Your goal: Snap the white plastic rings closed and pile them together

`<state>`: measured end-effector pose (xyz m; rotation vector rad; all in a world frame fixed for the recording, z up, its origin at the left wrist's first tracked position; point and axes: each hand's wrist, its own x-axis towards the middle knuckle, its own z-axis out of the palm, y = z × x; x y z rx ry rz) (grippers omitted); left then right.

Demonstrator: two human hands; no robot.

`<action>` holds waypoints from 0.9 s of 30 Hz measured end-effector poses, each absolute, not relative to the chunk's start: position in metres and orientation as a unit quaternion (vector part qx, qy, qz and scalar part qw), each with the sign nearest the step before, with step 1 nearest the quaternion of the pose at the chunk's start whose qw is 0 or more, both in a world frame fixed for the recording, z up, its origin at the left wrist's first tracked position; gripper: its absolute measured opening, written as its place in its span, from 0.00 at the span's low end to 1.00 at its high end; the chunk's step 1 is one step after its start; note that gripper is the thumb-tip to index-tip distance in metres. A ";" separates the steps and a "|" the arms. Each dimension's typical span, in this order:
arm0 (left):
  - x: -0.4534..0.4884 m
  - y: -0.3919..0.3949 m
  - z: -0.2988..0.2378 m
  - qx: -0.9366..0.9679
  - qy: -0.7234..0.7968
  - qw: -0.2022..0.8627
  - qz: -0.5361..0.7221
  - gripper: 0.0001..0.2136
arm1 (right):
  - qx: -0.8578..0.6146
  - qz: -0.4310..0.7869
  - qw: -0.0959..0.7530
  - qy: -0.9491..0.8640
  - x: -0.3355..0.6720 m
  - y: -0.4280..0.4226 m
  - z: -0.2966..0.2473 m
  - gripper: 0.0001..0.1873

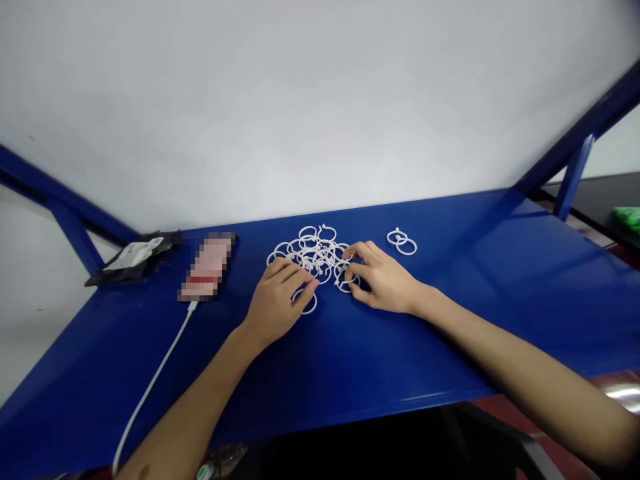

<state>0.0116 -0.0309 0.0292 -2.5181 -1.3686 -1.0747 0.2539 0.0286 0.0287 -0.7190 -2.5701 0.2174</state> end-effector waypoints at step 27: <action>0.009 -0.033 0.031 -0.845 -0.406 0.049 -0.344 0.11 | -0.158 0.263 0.327 -0.894 0.241 -0.003 0.038 0.06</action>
